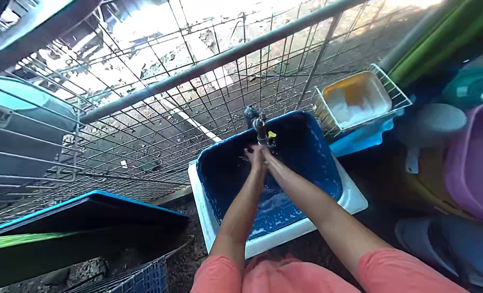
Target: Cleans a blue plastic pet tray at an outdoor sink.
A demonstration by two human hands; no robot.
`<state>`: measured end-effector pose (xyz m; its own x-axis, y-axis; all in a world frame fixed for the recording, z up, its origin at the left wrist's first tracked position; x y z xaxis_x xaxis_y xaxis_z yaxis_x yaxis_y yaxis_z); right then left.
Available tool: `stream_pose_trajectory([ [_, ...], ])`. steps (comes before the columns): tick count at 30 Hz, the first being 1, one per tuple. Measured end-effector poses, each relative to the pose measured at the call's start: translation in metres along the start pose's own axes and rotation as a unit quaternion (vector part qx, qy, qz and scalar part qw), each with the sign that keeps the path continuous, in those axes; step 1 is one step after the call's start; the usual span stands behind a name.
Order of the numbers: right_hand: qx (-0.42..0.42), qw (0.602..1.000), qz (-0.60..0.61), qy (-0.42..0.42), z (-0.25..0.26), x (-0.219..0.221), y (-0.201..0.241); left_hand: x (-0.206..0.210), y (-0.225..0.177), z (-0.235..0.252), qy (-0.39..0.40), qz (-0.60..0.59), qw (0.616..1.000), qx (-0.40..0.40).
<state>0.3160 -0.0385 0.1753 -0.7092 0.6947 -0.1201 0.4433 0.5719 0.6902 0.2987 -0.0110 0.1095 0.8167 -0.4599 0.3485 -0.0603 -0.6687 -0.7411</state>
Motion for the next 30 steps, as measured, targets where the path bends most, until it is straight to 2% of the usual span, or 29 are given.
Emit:
stream_pose_trajectory([
  [1,-0.078,0.995,0.062,-0.004,0.027,-0.004,-0.025,-0.004,-0.002,0.008,-0.004,0.001,1.0,-0.007],
  [3,-0.142,0.968,0.205,0.001,0.055,-0.005,-0.05,-0.012,0.004,0.029,0.02,0.052,0.998,0.011],
  [5,-0.148,0.945,0.292,-0.005,0.052,-0.01,-0.059,-0.012,0.011,0.039,0.063,0.173,0.982,0.047],
  [6,-0.131,0.946,0.295,-0.004,0.047,-0.017,-0.062,-0.01,0.012,0.041,0.08,0.262,0.959,0.07],
  [8,-0.095,0.976,0.194,0.031,0.032,-0.036,-0.068,-0.007,0.003,0.039,0.128,0.458,0.871,0.126],
  [10,-0.131,0.991,0.013,0.017,0.013,-0.071,-0.08,-0.013,-0.012,0.027,0.199,0.595,0.754,0.195],
  [12,-0.231,0.95,-0.183,-0.099,-0.002,-0.127,-0.099,-0.04,-0.023,0.015,0.228,0.646,0.68,0.26],
  [13,-0.253,0.923,-0.238,-0.167,-0.007,-0.159,-0.112,-0.061,-0.033,0.003,0.212,0.66,0.66,0.291],
  [14,-0.246,0.906,-0.265,-0.223,-0.011,-0.19,-0.124,-0.086,-0.045,-0.012,0.177,0.66,0.656,0.322],
  [16,-0.181,0.907,-0.261,-0.276,-0.018,-0.233,-0.151,-0.147,-0.066,-0.047,0.051,0.644,0.667,0.371],
  [17,-0.141,0.92,-0.249,-0.269,-0.017,-0.244,-0.165,-0.178,-0.07,-0.063,-0.018,0.631,0.684,0.366],
  [19,-0.093,0.944,-0.224,-0.222,-0.011,-0.246,-0.186,-0.232,-0.06,-0.086,-0.107,0.579,0.761,0.272],
  [21,-0.074,0.947,-0.233,-0.208,-0.008,-0.238,-0.189,-0.265,-0.027,-0.092,-0.103,0.507,0.843,0.146],
  [23,-0.07,0.939,-0.25,-0.225,-0.007,-0.233,-0.18,-0.276,0.001,-0.09,-0.042,0.437,0.893,0.096],
  [25,-0.075,0.939,-0.258,-0.214,-0.011,-0.228,-0.168,-0.272,-0.011,-0.098,-0.038,0.446,0.883,0.14],
  [28,-0.073,0.939,-0.295,-0.162,-0.023,-0.215,-0.157,-0.245,-0.085,-0.145,-0.065,0.413,0.878,0.233],
  [30,-0.09,0.947,-0.283,-0.126,-0.026,-0.201,-0.157,-0.23,-0.139,-0.191,-0.073,0.379,0.89,0.242],
])
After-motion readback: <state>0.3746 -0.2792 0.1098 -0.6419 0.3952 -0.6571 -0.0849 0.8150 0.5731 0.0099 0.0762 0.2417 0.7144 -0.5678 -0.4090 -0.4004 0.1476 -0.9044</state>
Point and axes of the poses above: each hand's wrist, its own z-axis towards the middle knuckle, its own x-axis out of the palm, y = z × x, the point moved 4 cm from there along z, towards the middle knuckle, and after that the axes turned 4 degrees about y, right-handed, at the moved point
